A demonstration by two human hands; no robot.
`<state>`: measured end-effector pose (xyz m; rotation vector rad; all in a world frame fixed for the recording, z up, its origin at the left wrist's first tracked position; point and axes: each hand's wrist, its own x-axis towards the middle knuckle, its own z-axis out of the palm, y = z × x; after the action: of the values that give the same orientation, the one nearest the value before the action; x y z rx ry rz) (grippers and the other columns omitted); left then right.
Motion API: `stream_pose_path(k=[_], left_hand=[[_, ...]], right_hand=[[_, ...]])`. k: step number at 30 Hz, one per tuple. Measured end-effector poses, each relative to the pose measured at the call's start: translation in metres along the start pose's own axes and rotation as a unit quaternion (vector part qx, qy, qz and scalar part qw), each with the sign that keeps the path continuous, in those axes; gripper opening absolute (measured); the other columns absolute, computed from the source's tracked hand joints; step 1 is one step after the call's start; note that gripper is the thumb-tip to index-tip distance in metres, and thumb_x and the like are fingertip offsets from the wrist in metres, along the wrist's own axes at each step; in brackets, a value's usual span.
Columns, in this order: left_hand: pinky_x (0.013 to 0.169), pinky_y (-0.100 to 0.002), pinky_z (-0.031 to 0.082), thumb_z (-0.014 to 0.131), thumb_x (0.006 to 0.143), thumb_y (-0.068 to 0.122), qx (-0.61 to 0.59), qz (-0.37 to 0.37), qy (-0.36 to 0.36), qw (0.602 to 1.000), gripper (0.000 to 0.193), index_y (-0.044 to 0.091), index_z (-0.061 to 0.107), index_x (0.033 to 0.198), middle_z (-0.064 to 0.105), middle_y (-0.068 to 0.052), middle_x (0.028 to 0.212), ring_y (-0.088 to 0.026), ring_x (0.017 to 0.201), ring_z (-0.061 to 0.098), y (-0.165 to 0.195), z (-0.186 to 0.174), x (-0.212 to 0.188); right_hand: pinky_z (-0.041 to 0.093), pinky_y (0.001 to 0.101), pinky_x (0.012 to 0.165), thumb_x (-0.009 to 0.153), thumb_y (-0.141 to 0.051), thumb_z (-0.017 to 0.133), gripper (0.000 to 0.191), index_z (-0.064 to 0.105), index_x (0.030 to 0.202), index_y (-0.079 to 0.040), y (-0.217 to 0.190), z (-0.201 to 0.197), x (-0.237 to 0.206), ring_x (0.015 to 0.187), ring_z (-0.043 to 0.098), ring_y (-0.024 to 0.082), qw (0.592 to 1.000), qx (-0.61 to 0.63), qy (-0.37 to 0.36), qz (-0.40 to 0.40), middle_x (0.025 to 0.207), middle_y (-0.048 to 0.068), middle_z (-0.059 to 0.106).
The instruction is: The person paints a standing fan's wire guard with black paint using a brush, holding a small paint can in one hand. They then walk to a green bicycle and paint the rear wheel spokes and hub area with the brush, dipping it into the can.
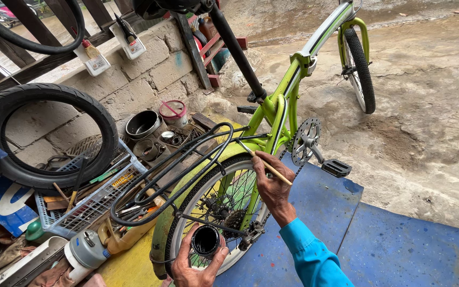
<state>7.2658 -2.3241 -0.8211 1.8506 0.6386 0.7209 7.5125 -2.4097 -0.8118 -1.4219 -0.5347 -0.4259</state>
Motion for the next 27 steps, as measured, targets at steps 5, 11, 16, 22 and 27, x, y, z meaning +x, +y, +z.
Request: stream_pose_path(k=[5, 11, 16, 22, 27], left_hand=[[0.094, -0.037, 0.06, 0.087, 0.067, 0.01, 0.015, 0.014, -0.007, 1.0, 0.077, -0.002, 0.054, 0.136, 0.078, -0.015, 0.106, -0.022, 0.101, 0.079, 0.002, -0.003, 0.0], [0.094, -0.034, 0.059, 0.089, 0.067, 0.011, 0.03, 0.026, -0.016, 0.999, 0.08, -0.002, 0.053, 0.137, 0.081, -0.013, 0.101, -0.019, 0.097, 0.08, 0.005, -0.006, -0.001], [0.094, -0.033, 0.058, 0.089, 0.066, 0.011, 0.037, 0.031, 0.014, 0.999, 0.077, -0.002, 0.056, 0.135, 0.082, -0.013, 0.098, -0.019, 0.095, 0.081, 0.011, -0.004, -0.005], [0.089, -0.033, 0.062, 0.088, 0.067, 0.004, -0.053, 0.011, 0.024, 0.998, 0.075, -0.003, 0.057, 0.134, 0.082, -0.014, 0.1, -0.019, 0.094, 0.081, 0.01, -0.015, -0.014], [0.088, -0.034, 0.063, 0.086, 0.067, 0.002, -0.104, 0.006, 0.027, 0.994, 0.072, -0.001, 0.057, 0.132, 0.08, -0.014, 0.104, -0.019, 0.094, 0.08, 0.01, -0.029, -0.022]], right_hand=[[0.066, 0.0258, 0.066, 0.095, -0.013, 0.074, 0.023, 0.076, 0.114, -0.002, 0.008, -0.002, 0.007, 0.08, 0.079, 0.013, 0.997, 0.049, 0.017, 0.061, 0.097, 0.01, 0.08], [0.065, 0.0261, 0.07, 0.095, -0.011, 0.074, 0.022, 0.077, 0.113, -0.001, 0.005, -0.006, 0.007, 0.084, 0.079, 0.016, 1.0, -0.003, 0.015, -0.008, 0.099, 0.014, 0.08], [0.065, 0.0278, 0.072, 0.095, -0.009, 0.072, 0.019, 0.077, 0.111, 0.0, 0.002, -0.006, 0.004, 0.086, 0.078, 0.018, 0.999, 0.05, 0.013, -0.009, 0.099, 0.014, 0.08], [0.055, 0.0259, 0.061, 0.1, -0.006, 0.066, 0.014, 0.071, 0.109, 0.002, 0.009, -0.028, 0.018, 0.074, 0.071, 0.016, 0.976, 0.165, 0.134, 0.05, 0.09, 0.014, 0.074], [0.05, 0.0253, 0.056, 0.102, -0.007, 0.06, 0.01, 0.064, 0.106, 0.001, -0.015, -0.051, 0.032, 0.067, 0.068, 0.016, 0.949, 0.24, 0.197, 0.063, 0.086, 0.012, 0.073]])
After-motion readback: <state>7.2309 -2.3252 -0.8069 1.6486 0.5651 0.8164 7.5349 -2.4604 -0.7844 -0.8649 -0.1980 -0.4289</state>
